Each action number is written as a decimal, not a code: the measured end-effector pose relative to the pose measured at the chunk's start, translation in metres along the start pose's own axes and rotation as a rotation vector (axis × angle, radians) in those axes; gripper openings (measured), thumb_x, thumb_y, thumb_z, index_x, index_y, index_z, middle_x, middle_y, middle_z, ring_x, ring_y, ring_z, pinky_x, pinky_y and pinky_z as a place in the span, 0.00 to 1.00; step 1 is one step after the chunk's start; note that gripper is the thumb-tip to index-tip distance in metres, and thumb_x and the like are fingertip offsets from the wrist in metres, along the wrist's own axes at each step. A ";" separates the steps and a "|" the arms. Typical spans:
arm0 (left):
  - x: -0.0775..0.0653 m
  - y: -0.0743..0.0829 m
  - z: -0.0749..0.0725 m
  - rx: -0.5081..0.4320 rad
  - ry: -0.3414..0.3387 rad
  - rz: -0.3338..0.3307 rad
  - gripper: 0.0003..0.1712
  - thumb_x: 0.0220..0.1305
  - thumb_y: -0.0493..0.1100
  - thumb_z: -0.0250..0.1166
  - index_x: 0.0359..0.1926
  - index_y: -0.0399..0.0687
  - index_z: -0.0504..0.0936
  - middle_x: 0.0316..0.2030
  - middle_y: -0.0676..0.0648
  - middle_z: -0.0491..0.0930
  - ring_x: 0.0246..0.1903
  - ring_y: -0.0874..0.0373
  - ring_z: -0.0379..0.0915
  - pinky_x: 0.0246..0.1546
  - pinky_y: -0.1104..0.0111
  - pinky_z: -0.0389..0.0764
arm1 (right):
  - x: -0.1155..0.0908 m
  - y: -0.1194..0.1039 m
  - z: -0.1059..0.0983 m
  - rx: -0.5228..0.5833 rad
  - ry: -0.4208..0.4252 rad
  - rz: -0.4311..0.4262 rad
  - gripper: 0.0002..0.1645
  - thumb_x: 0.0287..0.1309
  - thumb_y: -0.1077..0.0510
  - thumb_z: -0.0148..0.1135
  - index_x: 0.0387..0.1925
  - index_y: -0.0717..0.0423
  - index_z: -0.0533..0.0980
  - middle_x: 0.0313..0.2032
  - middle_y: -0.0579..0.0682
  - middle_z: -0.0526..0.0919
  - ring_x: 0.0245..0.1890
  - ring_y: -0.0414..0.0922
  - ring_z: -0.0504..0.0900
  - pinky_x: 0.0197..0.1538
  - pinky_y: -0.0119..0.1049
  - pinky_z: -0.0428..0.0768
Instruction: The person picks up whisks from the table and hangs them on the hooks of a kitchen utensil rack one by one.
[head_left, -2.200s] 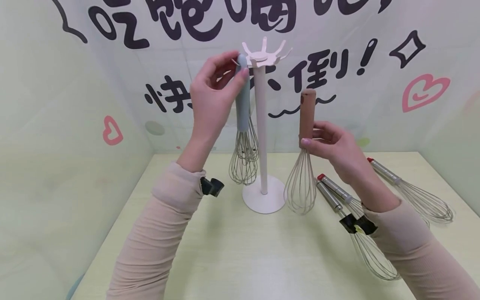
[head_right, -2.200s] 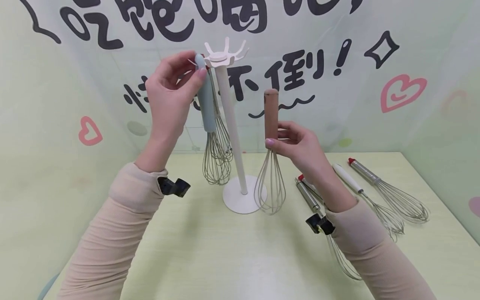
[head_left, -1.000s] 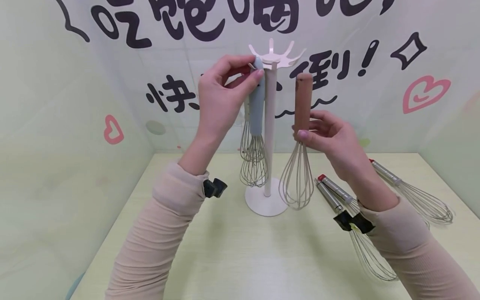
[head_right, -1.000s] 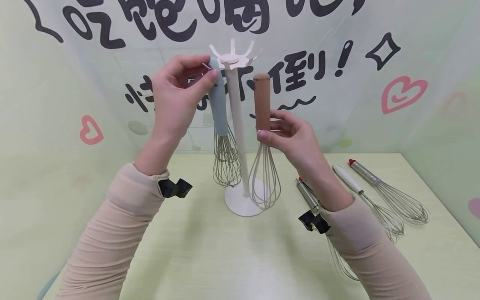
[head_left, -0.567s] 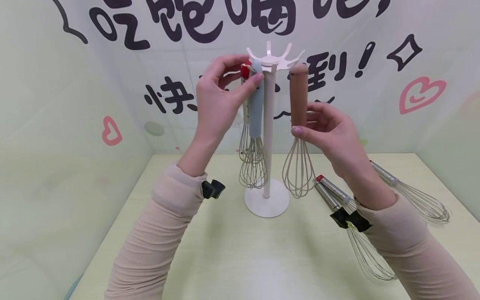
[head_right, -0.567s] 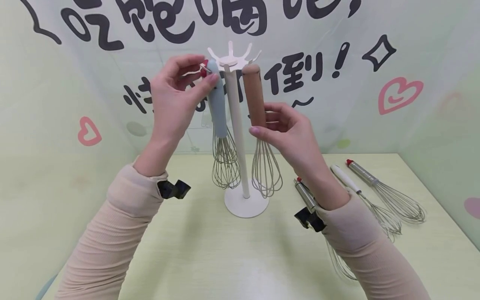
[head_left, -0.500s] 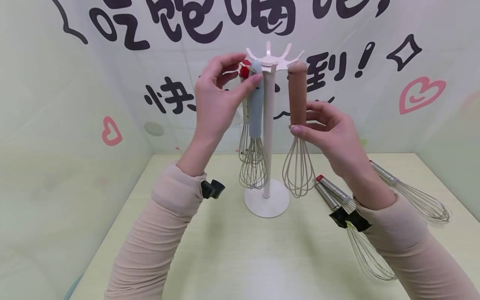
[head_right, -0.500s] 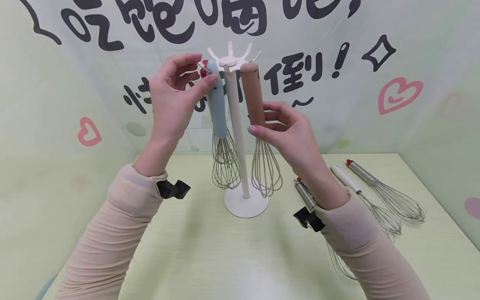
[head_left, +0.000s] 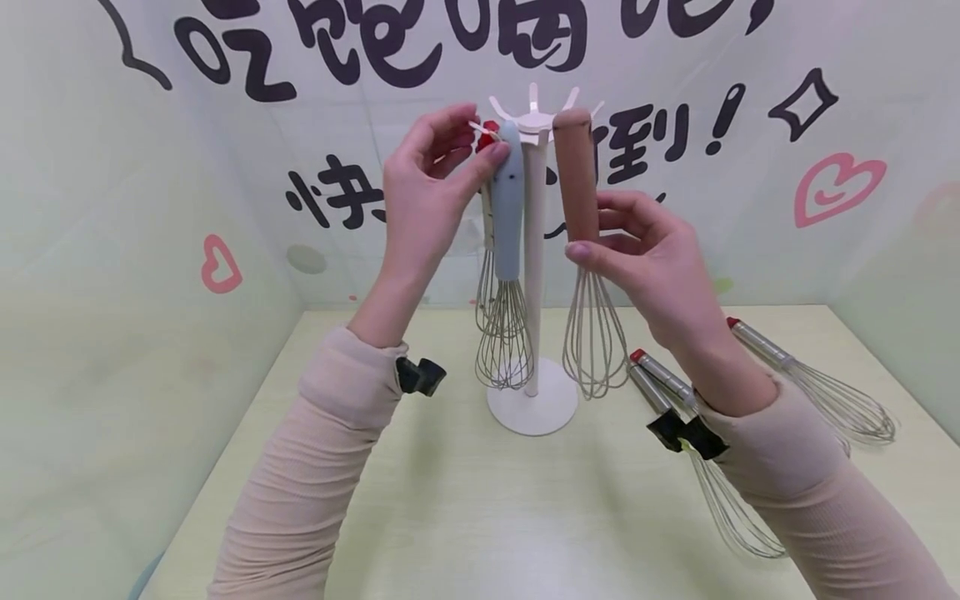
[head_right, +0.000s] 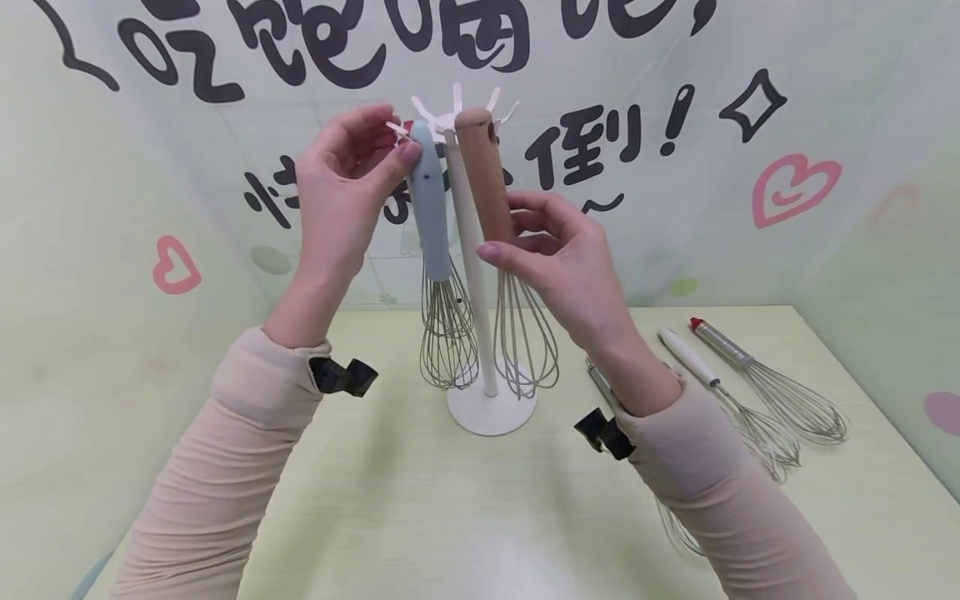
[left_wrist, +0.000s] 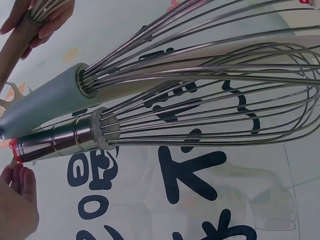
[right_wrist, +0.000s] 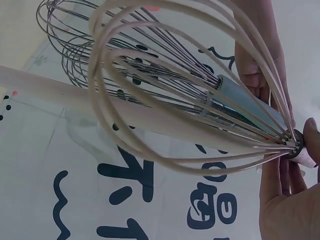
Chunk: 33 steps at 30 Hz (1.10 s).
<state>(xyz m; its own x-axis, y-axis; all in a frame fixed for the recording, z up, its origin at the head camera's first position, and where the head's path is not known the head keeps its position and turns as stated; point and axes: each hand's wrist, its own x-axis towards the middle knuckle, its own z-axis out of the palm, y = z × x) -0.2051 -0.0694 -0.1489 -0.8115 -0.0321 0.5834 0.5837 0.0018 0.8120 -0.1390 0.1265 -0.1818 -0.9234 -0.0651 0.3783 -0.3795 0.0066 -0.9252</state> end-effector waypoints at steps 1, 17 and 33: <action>0.000 0.000 0.000 -0.004 0.000 -0.006 0.26 0.53 0.35 0.71 0.54 0.38 0.77 0.47 0.44 0.79 0.46 0.56 0.76 0.55 0.73 0.79 | 0.000 0.000 0.000 -0.001 0.004 -0.001 0.24 0.52 0.66 0.67 0.53 0.53 0.75 0.41 0.45 0.82 0.37 0.39 0.85 0.45 0.26 0.82; 0.001 0.002 0.002 -0.050 0.010 -0.026 0.24 0.53 0.35 0.71 0.51 0.36 0.78 0.42 0.47 0.80 0.41 0.58 0.78 0.52 0.73 0.81 | 0.002 -0.004 0.011 -0.132 0.063 -0.035 0.23 0.51 0.63 0.70 0.49 0.49 0.74 0.41 0.45 0.81 0.37 0.41 0.83 0.41 0.30 0.80; 0.000 0.002 0.001 -0.044 0.005 -0.018 0.24 0.53 0.35 0.71 0.52 0.36 0.77 0.43 0.46 0.79 0.43 0.57 0.78 0.53 0.73 0.80 | -0.001 -0.006 0.026 -0.315 0.196 -0.161 0.26 0.48 0.63 0.72 0.49 0.64 0.72 0.42 0.42 0.79 0.39 0.38 0.80 0.41 0.28 0.82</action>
<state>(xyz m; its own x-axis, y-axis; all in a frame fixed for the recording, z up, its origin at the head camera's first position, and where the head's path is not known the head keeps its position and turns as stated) -0.2044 -0.0681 -0.1472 -0.8217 -0.0372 0.5687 0.5699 -0.0426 0.8206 -0.1340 0.1009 -0.1772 -0.8326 0.1013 0.5445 -0.4911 0.3197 -0.8103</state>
